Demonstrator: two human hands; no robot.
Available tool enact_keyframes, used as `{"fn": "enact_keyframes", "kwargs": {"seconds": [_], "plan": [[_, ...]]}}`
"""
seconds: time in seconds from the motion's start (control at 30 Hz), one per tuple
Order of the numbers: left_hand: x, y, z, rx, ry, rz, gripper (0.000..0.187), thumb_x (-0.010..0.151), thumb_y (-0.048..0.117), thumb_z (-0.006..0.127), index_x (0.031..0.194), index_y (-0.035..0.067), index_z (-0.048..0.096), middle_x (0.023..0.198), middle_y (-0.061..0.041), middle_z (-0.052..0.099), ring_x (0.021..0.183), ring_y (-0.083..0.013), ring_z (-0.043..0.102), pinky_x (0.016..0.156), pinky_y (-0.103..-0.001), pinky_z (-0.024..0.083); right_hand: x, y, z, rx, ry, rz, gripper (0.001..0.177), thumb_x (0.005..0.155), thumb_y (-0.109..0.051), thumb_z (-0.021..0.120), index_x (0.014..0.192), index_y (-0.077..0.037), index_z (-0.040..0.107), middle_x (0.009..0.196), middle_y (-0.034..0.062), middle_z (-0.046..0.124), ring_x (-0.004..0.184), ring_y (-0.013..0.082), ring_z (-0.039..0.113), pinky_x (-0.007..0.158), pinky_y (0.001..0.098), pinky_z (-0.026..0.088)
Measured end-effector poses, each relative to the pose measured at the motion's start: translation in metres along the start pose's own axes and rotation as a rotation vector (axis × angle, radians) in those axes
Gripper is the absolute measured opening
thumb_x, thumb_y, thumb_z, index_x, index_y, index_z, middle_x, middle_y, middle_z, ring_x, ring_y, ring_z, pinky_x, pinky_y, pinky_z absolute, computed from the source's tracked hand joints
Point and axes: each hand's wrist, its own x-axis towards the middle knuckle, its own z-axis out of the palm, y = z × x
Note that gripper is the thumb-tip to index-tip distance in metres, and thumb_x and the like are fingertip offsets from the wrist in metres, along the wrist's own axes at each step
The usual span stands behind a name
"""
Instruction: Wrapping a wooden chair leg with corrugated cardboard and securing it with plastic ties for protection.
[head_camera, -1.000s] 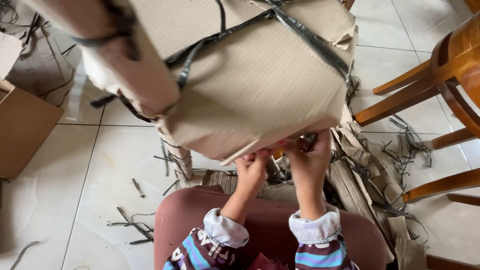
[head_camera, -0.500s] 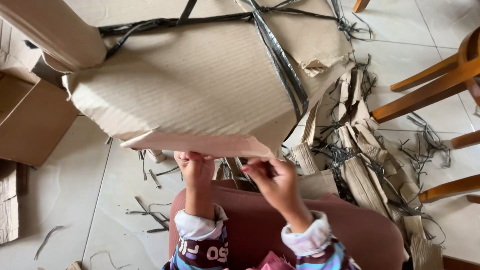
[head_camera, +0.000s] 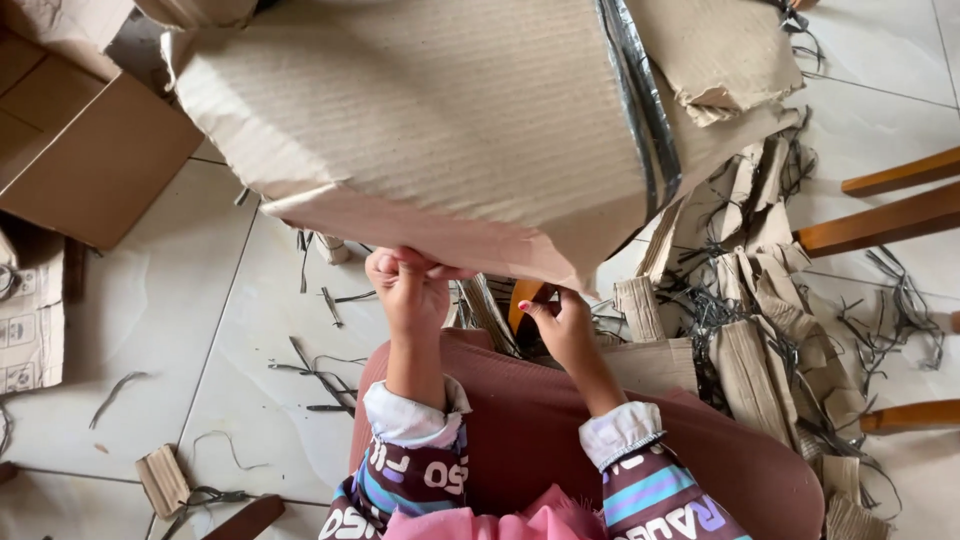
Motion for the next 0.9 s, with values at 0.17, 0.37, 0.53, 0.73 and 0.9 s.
{"fn": "enact_keyframes", "kwargs": {"seconds": [0.17,0.37,0.53,0.73,0.9], "plan": [[0.025,0.019,-0.017,0.061,0.034,-0.019,0.031,0.104,0.027,0.054,0.090,0.000,0.057,0.084,-0.028,0.074,0.070,-0.0415,0.075,0.055,-0.050,0.066,0.003,-0.013,0.025,-0.013,-0.016,-0.055,0.033,0.088,-0.026,0.086,0.097,0.000,0.068,0.073,0.0132,0.073,0.060,0.0260,0.073,0.056,0.0369,0.057],[0.067,0.041,-0.018,0.095,0.102,-0.013,0.037,0.103,0.033,0.054,0.091,-0.001,0.061,0.084,-0.030,0.073,0.067,-0.0412,0.072,0.053,-0.046,0.067,0.017,-0.080,0.043,-0.019,0.041,-0.120,0.053,0.084,-0.023,0.088,0.122,0.002,0.061,0.082,0.0209,0.073,0.060,0.0325,0.072,0.054,0.0431,0.058],[0.090,0.059,-0.007,0.132,0.149,-0.034,0.038,0.102,0.036,0.055,0.094,-0.001,0.061,0.083,-0.030,0.073,0.067,-0.0406,0.071,0.052,-0.043,0.066,0.025,-0.107,0.060,0.008,0.045,-0.161,0.066,0.084,-0.019,0.086,0.134,0.007,0.051,0.088,0.0298,0.072,0.068,0.0431,0.074,0.056,0.0488,0.061],[0.097,0.057,-0.018,0.138,0.176,-0.043,0.038,0.101,0.035,0.056,0.095,-0.002,0.060,0.082,-0.031,0.072,0.068,-0.0433,0.070,0.052,-0.046,0.065,0.030,-0.086,0.077,-0.115,0.075,-0.157,0.062,0.079,-0.028,0.091,0.127,0.001,0.063,0.085,0.0206,0.074,0.066,0.0365,0.076,0.056,0.0406,0.063],[0.108,0.074,-0.005,0.176,0.233,-0.017,0.040,0.098,0.043,0.059,0.090,0.003,0.064,0.075,-0.024,0.073,0.062,-0.0377,0.071,0.051,-0.040,0.064,0.032,-0.112,0.088,-0.051,0.027,-0.143,0.072,0.080,-0.024,0.089,0.136,0.002,0.053,0.089,0.0246,0.075,0.072,0.0413,0.076,0.061,0.0464,0.065]]}}
